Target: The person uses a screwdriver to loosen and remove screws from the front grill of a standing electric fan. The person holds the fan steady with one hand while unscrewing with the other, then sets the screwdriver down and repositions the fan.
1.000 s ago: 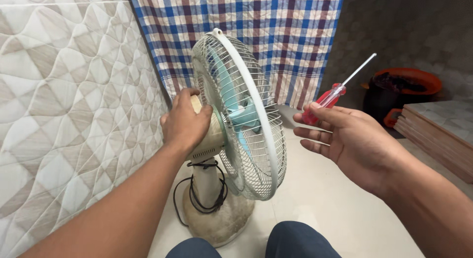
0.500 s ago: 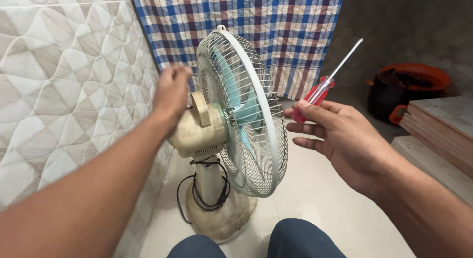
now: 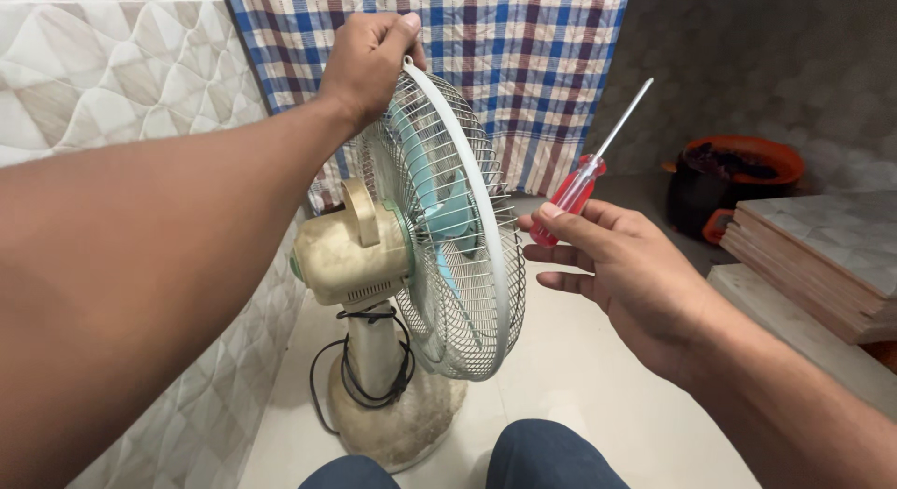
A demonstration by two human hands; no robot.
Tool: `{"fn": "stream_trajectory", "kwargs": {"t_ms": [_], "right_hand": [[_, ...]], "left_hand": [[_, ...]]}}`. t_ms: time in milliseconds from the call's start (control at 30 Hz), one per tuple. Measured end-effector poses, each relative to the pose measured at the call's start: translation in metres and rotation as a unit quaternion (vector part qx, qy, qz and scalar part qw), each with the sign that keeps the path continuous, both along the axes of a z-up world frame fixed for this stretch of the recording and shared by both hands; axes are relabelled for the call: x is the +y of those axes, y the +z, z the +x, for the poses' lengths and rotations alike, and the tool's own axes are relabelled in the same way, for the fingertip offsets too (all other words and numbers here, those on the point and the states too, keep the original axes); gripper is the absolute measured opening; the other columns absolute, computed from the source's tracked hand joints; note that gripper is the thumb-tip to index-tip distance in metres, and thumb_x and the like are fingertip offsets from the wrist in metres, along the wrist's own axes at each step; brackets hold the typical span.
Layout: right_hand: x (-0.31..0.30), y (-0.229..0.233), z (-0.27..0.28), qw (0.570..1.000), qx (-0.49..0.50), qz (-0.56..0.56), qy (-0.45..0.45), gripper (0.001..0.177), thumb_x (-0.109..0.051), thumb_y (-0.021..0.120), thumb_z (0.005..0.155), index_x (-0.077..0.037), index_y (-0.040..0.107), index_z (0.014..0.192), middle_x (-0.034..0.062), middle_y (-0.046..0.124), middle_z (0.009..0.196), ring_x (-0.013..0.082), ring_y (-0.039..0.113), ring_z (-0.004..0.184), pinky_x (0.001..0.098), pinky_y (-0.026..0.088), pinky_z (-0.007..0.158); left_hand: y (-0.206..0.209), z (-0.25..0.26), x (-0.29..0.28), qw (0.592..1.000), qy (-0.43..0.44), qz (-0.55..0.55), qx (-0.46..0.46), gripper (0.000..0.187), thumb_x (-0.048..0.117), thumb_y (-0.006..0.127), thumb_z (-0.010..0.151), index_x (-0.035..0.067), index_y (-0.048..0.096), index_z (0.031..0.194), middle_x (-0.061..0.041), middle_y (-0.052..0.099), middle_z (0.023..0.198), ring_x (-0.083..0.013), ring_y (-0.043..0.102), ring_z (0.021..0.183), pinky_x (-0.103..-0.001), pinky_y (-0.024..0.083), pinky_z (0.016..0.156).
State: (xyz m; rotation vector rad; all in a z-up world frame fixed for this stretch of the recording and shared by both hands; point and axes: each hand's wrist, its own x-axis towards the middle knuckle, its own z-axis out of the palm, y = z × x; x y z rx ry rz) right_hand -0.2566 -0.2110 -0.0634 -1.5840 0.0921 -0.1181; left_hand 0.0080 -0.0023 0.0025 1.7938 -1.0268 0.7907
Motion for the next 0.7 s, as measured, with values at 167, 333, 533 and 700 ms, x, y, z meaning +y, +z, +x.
{"fn": "stream_trajectory", "kwargs": {"t_ms": [167,333,533,700], "right_hand": [[0.003,0.001,0.003,1.000,-0.005,-0.030,-0.006,0.035,-0.038,0.060,0.097,-0.008,0.070,0.113,0.0039,0.074,0.110,0.0142,0.065,0.107,0.0369,0.052,0.092],[0.004,-0.004,0.007,0.999,-0.029,-0.027,0.003,0.033,-0.033,0.057,0.095,-0.009,0.070,0.115,0.0026,0.075,0.109,0.0125,0.065,0.103,0.0361,0.052,0.090],[0.007,-0.004,0.012,0.999,-0.046,-0.016,0.004,0.033,-0.030,0.058,0.095,-0.009,0.070,0.117,0.0022,0.075,0.109,0.0114,0.064,0.100,0.0357,0.051,0.090],[0.011,-0.001,0.012,0.999,-0.009,-0.035,-0.024,0.036,-0.035,0.060,0.097,-0.009,0.068,0.119,0.0033,0.075,0.107,0.0111,0.065,0.100,0.0353,0.053,0.094]], "left_hand": [[0.007,0.014,-0.005,0.997,-0.057,-0.014,0.044,0.050,0.033,0.050,0.109,0.007,0.064,0.069,-0.002,0.064,0.063,-0.0089,0.054,0.055,-0.029,0.045,0.056],[0.004,0.015,-0.012,0.991,-0.041,-0.071,0.104,0.050,0.035,0.055,0.105,0.008,0.064,0.064,-0.001,0.062,0.056,-0.0086,0.054,0.046,-0.028,0.044,0.048],[0.006,0.010,-0.012,0.992,-0.024,-0.080,0.091,0.052,0.038,0.058,0.104,0.009,0.065,0.062,-0.001,0.062,0.054,-0.0080,0.052,0.045,-0.028,0.043,0.048],[0.004,0.012,-0.018,0.992,0.014,-0.094,0.085,0.054,0.039,0.059,0.102,0.008,0.063,0.058,-0.001,0.058,0.052,-0.0089,0.049,0.045,-0.028,0.040,0.048]]}}
